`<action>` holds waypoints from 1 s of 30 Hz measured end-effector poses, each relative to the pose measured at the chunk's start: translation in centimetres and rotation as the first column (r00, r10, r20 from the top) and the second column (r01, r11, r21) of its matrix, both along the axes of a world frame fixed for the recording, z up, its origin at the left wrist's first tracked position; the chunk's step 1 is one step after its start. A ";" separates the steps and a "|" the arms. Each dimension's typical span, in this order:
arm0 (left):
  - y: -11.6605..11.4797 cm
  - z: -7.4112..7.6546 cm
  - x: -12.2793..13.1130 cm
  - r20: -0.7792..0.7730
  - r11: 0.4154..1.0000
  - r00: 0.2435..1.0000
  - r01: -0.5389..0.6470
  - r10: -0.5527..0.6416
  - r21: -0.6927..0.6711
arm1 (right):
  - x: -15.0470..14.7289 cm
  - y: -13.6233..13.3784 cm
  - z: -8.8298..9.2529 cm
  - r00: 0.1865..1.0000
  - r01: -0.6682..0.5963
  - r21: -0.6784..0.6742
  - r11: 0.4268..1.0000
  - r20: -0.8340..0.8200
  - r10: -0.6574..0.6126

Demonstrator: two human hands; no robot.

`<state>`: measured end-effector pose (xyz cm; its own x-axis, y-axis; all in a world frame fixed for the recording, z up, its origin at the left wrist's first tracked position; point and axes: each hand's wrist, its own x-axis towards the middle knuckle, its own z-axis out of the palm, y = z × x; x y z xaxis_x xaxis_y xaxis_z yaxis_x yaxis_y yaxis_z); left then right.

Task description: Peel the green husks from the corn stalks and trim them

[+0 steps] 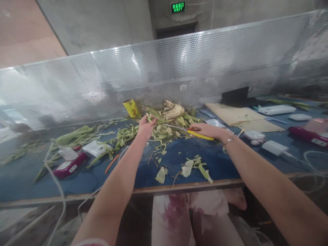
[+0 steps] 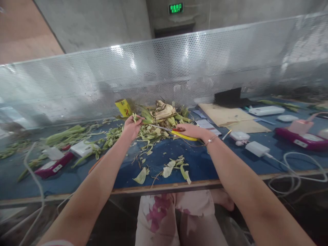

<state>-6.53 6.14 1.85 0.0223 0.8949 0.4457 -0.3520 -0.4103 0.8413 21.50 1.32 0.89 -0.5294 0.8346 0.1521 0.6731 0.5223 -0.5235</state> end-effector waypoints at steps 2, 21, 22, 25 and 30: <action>0.3 0.1 -0.3 0.045 0.998 0.997 -0.060 0.060 -0.014 | 0.1 0.2 -0.2 0.997 0.002 0.016 1.000 0.072 -0.003; -0.6 -0.1 0.9 -0.019 0.991 0.991 -0.130 0.129 -0.030 | -4.4 0.9 -3.5 0.974 0.220 0.387 0.895 -0.130 -0.183; -0.9 -0.2 1.2 -0.046 0.996 0.995 -0.086 0.084 -0.039 | -4.8 0.7 -3.3 0.978 0.195 0.405 0.893 -0.148 -0.146; -2.0 -0.6 2.3 -0.130 0.980 0.983 0.106 -0.129 -0.168 | -5.5 0.4 -3.2 0.984 0.141 0.434 0.890 -0.158 -0.080; -1.9 -1.6 2.8 -0.239 0.983 0.960 0.109 -0.143 -0.150 | -5.7 1.0 -4.5 0.991 0.095 0.403 0.910 -0.120 -0.050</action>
